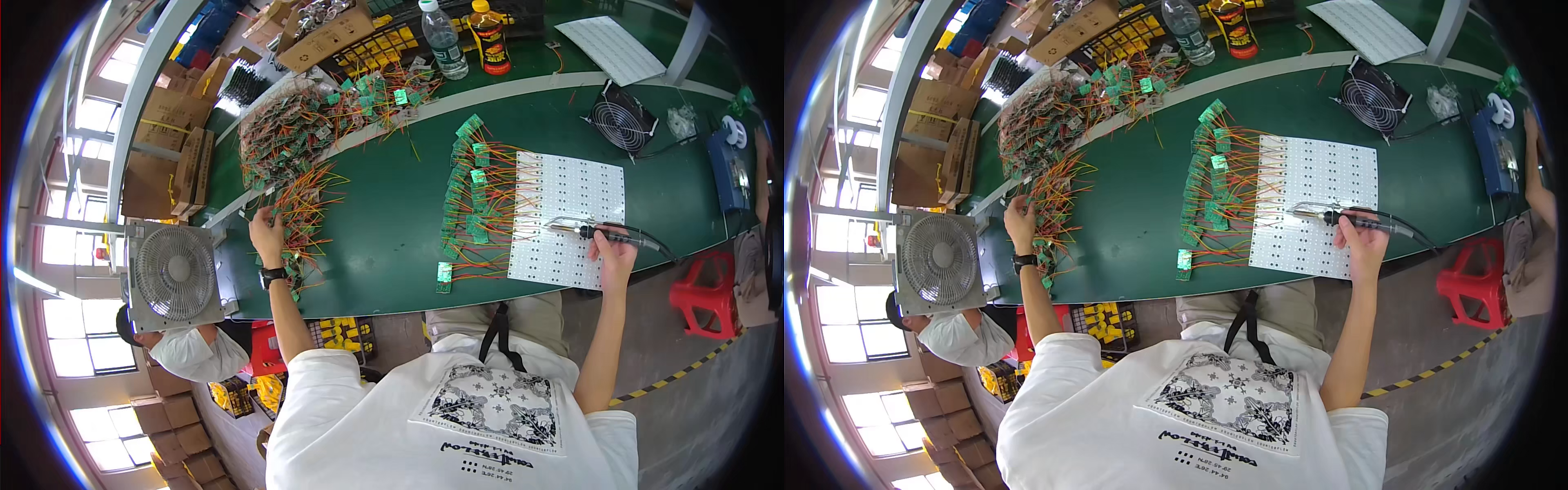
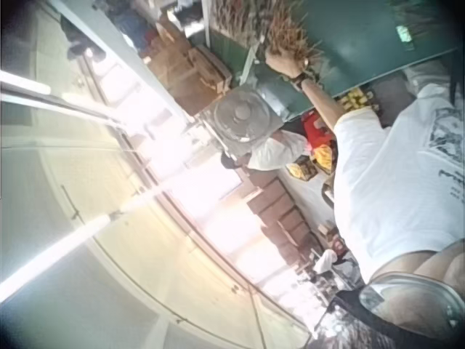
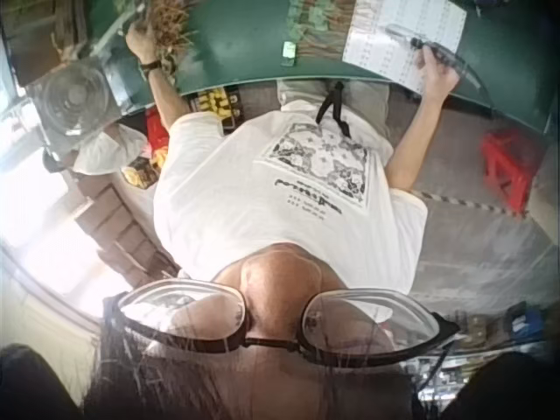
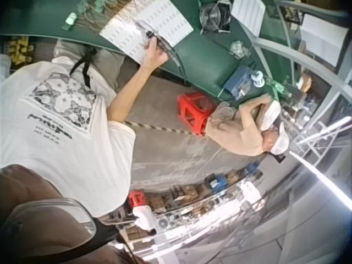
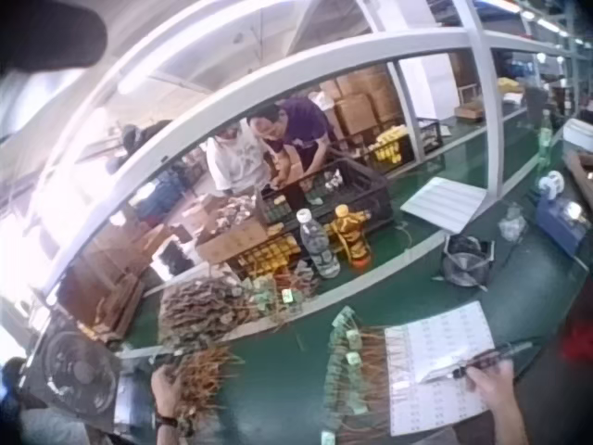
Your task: The person repeatedly picks up small wired circuit boards and solders the wire ends onto a large circuit board panel using a soldering iron.
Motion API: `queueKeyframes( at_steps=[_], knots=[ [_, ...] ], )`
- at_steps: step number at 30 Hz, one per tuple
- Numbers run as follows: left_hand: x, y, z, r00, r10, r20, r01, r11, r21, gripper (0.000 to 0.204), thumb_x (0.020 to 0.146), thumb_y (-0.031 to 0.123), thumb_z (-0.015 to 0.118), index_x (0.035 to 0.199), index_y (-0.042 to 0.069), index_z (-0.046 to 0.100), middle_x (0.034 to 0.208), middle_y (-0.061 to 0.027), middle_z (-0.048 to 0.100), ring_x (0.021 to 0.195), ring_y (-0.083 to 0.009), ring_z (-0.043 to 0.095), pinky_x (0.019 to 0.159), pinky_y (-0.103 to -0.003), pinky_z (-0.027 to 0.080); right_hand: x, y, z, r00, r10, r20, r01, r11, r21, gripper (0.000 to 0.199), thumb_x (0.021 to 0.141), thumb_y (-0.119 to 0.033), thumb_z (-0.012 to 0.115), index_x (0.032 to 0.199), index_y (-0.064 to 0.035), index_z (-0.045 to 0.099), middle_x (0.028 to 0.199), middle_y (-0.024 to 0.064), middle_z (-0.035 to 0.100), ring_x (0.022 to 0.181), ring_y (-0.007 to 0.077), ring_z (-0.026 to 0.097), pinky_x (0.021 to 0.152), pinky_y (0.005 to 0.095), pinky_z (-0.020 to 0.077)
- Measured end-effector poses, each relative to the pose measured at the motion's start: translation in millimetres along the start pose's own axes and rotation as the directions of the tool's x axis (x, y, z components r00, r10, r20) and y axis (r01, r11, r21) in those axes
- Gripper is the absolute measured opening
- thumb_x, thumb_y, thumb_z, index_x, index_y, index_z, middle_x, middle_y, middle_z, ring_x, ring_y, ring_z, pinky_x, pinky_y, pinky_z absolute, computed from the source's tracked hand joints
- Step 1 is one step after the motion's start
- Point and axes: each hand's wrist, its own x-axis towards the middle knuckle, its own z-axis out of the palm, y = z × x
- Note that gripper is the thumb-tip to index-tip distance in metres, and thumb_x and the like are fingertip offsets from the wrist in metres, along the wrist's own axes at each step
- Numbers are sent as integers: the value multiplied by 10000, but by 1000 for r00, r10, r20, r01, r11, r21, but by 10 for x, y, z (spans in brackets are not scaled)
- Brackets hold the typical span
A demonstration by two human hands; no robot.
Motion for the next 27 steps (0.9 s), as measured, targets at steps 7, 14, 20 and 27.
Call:
queueKeyframes(
  at_steps=[7, 14, 20, 27],
  knots=[
    [203, 87, -246, 996, -6, -85, -23, 944, -331, 174, 813, 99, 743, 956, 28, 673, 864, -73, 692, 784, -167, 654, 723, -304, 524, 32, -21, 38, 1000, 0, 18, 0, 1000, 0, 183, 874, -17, 676, 1029, 48, 602, 717, 69, 613, 552, 119, 567, 501, 240, 419],
    [132, 697, -366, 998, -63, -30, 30, 776, -630, 202, 894, 111, 702, 1042, 10, 611, 883, -49, 660, 784, -109, 631, 705, -259, 523, 11, -1, 31, 1000, 3, 0, -3, 1000, -21, 179, 880, -16, 667, 1035, 48, 605, 705, 66, 611, 552, 118, 563, 505, 242, 416],
    [-551, 1479, -40, 935, 231, 269, 53, 658, -751, 260, 854, -4, 646, 1111, 21, 611, 924, -31, 647, 759, -99, 592, 689, -261, 526, 19, -13, 36, 1000, -7, -23, 7, 1000, 2, 162, 885, -23, 660, 1023, 48, 616, 701, 68, 612, 547, 118, 558, 507, 243, 414],
    [-1013, 1776, 27, 837, 386, 387, -216, 884, -414, 109, 855, 116, 682, 848, 8, 673, 759, -98, 624, 633, -231, 593, 566, -348, 455, 27, -31, 45, 1000, 4, -9, -3, 1000, 25, 171, 876, -27, 671, 1016, 51, 613, 704, 82, 622, 559, 126, 574, 504, 243, 427]
  ],
)
